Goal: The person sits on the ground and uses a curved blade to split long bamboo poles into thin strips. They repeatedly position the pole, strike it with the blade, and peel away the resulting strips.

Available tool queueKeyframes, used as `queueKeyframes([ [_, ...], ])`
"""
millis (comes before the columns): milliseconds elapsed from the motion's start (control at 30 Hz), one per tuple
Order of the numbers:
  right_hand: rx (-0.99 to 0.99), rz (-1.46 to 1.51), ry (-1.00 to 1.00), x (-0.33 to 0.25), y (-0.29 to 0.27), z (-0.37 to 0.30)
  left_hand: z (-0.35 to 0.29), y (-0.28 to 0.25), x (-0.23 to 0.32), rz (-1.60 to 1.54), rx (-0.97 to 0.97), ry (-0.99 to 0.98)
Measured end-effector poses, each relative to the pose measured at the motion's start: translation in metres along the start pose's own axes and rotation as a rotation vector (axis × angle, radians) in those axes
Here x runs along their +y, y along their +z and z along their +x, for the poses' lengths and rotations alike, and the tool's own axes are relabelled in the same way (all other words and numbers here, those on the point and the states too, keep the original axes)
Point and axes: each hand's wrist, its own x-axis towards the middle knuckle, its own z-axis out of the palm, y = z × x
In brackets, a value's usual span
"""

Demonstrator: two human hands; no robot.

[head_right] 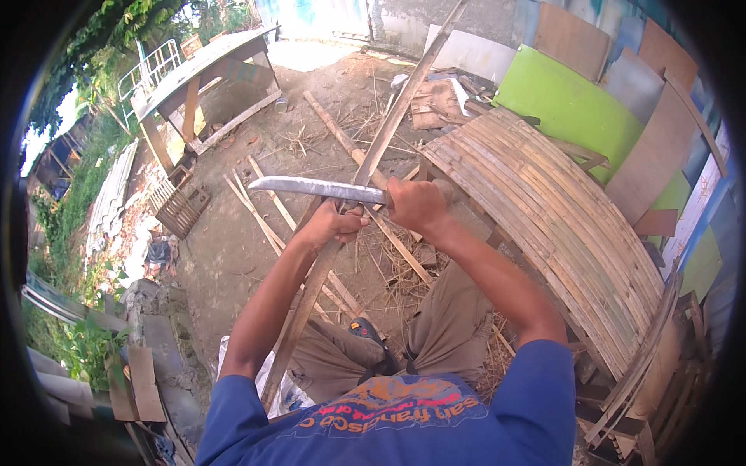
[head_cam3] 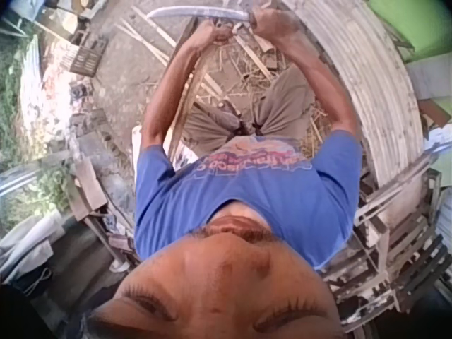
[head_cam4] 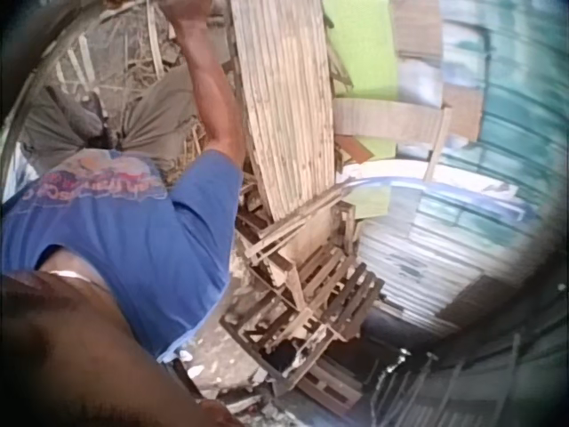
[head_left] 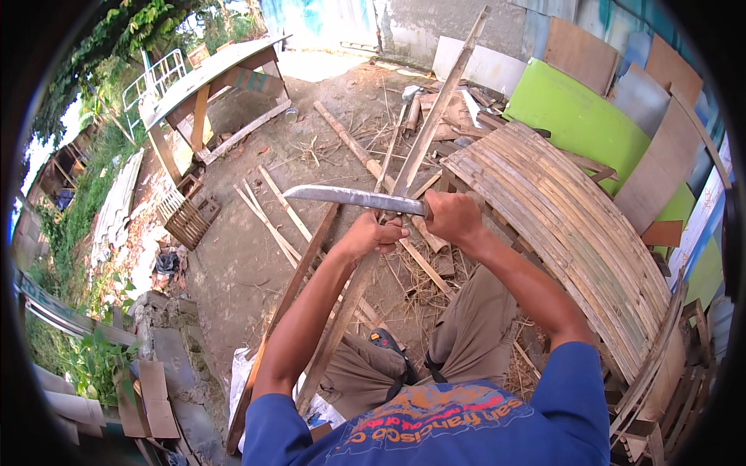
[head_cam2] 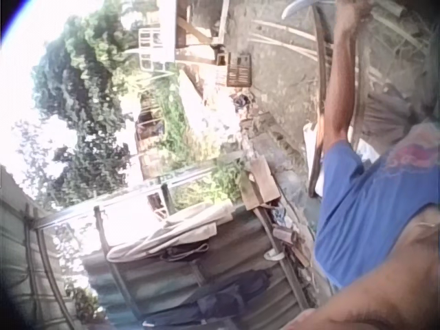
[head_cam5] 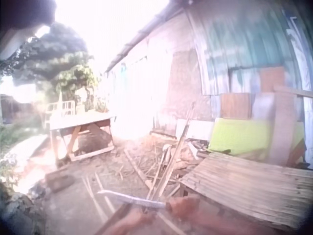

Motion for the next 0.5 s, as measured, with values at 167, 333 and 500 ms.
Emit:
queueKeyframes([
  [167,0.054,-0.006,0.358,0.084,-0.044,0.041,-0.007,0.021,-0.01,0.011,-0.155,-0.019],
  [333,-0.115,-0.026,0.01,0.029,-0.028,-0.002,0.004,0.016,-0.003,0.065,-0.122,0.028],
  [500,-0.111,-0.024,0.05,0.032,-0.034,-0.005,0.005,0.025,0.013,0.071,-0.084,0.002],
])
